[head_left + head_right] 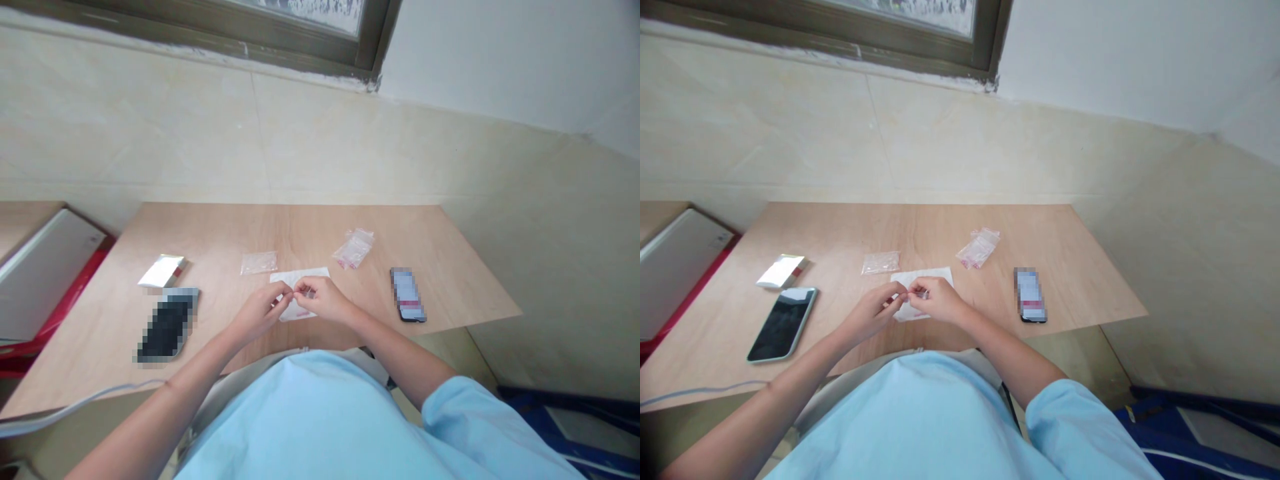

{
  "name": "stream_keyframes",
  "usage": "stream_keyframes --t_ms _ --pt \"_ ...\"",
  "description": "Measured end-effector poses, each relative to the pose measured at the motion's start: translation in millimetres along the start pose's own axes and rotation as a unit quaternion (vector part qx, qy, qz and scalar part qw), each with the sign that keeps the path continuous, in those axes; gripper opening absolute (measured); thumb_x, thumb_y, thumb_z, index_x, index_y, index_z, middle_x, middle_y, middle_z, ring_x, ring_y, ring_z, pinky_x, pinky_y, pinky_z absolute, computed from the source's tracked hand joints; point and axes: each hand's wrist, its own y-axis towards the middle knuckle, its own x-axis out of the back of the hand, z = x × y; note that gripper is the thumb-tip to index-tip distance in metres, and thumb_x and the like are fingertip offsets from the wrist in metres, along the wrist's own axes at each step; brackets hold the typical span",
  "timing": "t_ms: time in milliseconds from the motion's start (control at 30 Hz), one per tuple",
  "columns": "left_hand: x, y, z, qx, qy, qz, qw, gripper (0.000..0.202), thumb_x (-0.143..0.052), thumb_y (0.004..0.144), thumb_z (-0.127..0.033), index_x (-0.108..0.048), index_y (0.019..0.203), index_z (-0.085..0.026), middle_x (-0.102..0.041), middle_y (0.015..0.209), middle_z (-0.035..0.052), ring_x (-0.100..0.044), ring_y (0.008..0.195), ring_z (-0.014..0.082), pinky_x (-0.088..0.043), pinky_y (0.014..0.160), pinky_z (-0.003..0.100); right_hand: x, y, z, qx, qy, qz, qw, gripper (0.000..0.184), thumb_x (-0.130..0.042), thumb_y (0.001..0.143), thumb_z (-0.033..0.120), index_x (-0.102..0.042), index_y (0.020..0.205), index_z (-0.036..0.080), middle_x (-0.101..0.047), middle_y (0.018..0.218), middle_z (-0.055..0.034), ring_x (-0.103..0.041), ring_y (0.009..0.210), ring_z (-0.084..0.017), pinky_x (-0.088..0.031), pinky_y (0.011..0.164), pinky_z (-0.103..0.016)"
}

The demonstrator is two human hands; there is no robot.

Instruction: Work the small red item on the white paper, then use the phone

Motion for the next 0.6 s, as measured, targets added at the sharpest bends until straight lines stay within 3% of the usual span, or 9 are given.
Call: stream_keyframes --t_ms 367,600 --pt "3.7 -0.5 0.4 -0.068 0.043 -0.011 0.997 0.018 -0.047 0.098 -0.023 -0.059 0.085 -0.02 -0.061 0.081 0.0013 -0.058 0.075 0.014 -0.043 0.068 0.025 6.7 1.1 5.9 -0.001 -0.025 0.023 0.999 0.016 -0.058 0.089 0.026 -0.069 0.086 0.016 -0.068 0.082 -0.0011 -0.059 0.075 -0.014 -0.04 0.067 -0.023" --pt "5.1 1.3 -3.2 -0.063 0.038 -0.03 0.997 0.016 -0.049 0.095 -0.021 -0.058 0.081 -0.019 -0.06 0.077 0.0 -0.056 0.072 0.0132 -0.043 0.065 0.023 11.1 3.4 10.0 0.004 -0.001 0.037 0.999 0.016 -0.058 0.089 0.026 -0.069 0.084 0.016 -0.067 0.081 -0.001 -0.06 0.076 -0.014 -0.041 0.068 -0.023"
